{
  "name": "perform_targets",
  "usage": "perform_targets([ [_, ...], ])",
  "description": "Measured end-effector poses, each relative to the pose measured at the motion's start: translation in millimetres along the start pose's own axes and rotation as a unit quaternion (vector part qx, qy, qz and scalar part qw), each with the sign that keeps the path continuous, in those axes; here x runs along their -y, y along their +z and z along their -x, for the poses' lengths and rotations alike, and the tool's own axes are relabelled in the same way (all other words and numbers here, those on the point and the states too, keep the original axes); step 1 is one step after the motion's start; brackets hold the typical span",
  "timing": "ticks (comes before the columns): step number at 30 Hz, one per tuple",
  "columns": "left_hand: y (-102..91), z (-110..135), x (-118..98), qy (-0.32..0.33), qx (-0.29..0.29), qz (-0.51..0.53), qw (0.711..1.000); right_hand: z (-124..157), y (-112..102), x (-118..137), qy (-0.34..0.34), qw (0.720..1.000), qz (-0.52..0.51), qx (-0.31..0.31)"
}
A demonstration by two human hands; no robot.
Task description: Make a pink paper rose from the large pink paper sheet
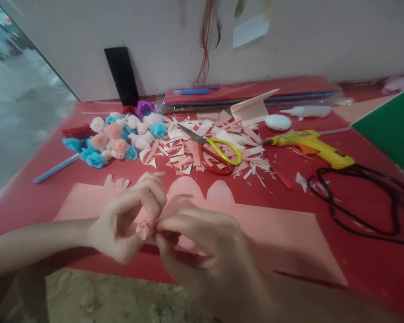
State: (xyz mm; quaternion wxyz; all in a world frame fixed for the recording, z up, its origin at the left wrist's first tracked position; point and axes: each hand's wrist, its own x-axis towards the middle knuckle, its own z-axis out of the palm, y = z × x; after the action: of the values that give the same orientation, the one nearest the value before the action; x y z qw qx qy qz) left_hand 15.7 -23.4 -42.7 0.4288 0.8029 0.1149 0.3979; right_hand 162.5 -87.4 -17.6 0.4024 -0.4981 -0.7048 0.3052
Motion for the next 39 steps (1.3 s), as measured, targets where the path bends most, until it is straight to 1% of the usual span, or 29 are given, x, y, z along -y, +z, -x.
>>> perform_targets([
  [4,1.2,0,0,0.017,-0.017,-0.023,0.999,-1,0,0,-0.003,1.0,-0.01,-0.006],
  [8,1.1,0,-2,0.014,-0.035,-0.043,0.998,-1,0,-2,0.008,0.999,-0.031,0.015],
  [12,0.2,-1,-2,0.025,-0.036,-0.045,0.998,-3,0,-3,0.033,0.996,-0.079,0.001],
  [16,0.6,-2,0,0.039,-0.063,-0.039,0.996,-3,0,-8,0.051,0.99,-0.133,-0.003],
  [18,0.7,-3,0,0.041,-0.064,-0.043,0.996,-3,-1,-11,0.06,0.987,-0.147,0.007],
  [21,0.0,-3,0,0.031,-0.049,-0.058,0.997,-2,-1,-13,0.073,0.984,-0.158,0.023],
  [23,-0.6,-2,0,0.018,-0.042,-0.062,0.997,-3,0,-14,0.081,0.984,-0.156,0.014],
  [26,-0.7,-1,2,0.003,-0.043,-0.052,0.998,-4,3,-16,0.09,0.987,-0.134,-0.026],
  [29,-0.9,0,3,0.003,-0.043,-0.045,0.998,-5,3,-17,0.076,0.988,-0.123,-0.056],
  [32,-1.9,0,4,0.008,-0.035,-0.047,0.998,-4,2,-18,0.086,0.983,-0.159,-0.027],
  [35,-2.6,-1,2,0.002,-0.031,-0.048,0.998,-3,2,-22,0.14,0.967,-0.211,0.015],
  [37,-2.2,-2,0,-0.012,-0.029,-0.036,0.999,-3,1,-26,0.17,0.955,-0.24,0.043],
  [39,-1.3,-2,-3,-0.043,-0.032,0.008,0.999,-3,1,-29,0.181,0.941,-0.28,0.064],
])
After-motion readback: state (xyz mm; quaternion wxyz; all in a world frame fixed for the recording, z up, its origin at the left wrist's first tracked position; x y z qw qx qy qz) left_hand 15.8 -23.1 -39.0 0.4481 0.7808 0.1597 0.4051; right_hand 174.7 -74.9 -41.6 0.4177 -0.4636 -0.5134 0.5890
